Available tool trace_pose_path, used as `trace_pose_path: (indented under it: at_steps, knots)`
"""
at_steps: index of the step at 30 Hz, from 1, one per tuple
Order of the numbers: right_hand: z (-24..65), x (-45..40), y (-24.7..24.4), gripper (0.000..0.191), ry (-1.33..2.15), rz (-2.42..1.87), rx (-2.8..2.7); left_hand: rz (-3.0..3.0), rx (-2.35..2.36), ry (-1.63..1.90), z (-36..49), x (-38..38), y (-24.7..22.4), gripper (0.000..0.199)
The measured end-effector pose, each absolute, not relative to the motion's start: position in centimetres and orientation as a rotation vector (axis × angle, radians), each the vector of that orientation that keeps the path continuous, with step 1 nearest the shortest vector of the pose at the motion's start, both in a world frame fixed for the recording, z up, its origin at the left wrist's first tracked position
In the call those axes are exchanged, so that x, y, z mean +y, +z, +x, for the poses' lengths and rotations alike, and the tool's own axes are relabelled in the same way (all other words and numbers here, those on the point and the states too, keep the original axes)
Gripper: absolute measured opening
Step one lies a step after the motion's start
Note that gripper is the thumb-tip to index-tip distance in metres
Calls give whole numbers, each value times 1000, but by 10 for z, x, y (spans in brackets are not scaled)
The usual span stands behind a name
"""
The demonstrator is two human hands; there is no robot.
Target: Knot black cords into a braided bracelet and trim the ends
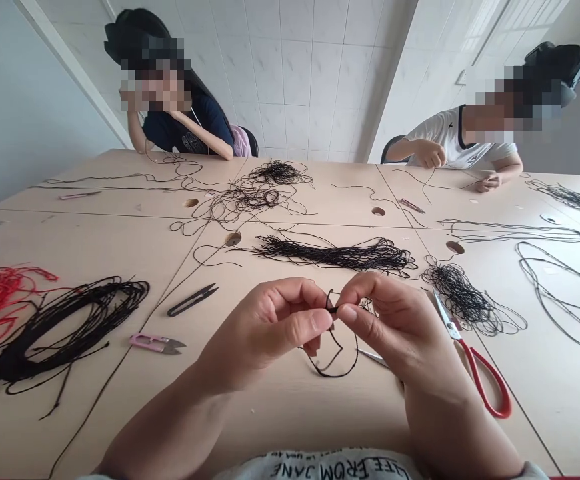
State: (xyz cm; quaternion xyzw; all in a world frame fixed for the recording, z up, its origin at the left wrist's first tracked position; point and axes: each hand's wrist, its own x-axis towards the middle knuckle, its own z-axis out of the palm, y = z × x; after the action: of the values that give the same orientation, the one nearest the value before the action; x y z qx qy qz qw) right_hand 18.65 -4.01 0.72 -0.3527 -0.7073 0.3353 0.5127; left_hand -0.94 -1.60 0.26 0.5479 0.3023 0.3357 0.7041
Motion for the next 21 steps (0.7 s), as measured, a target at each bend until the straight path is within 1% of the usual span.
trace_pose_path:
  at_steps: [5,8,10,12,16,21]
  knots:
    - [187,-38,6,14,774,-903,-1739,1353,695,843,-4,-17,1,21]
    - [185,-38,6,15,644,-971,-1749,1570,780,1097,1,-22,1,23]
    - [184,-39,5,16,622,-990,-1755,1687,804,1225,2,-25,2,22]
    - [184,-38,3,16,668,-957,-1744,1674,798,1168,0,-26,4,21]
    - [189,-36,-1,17,844,-898,-1655,1507,759,869,-6,-22,7,20]
    - [192,-36,-1,15,1172,-796,-1559,1477,709,834,-9,-22,9,18]
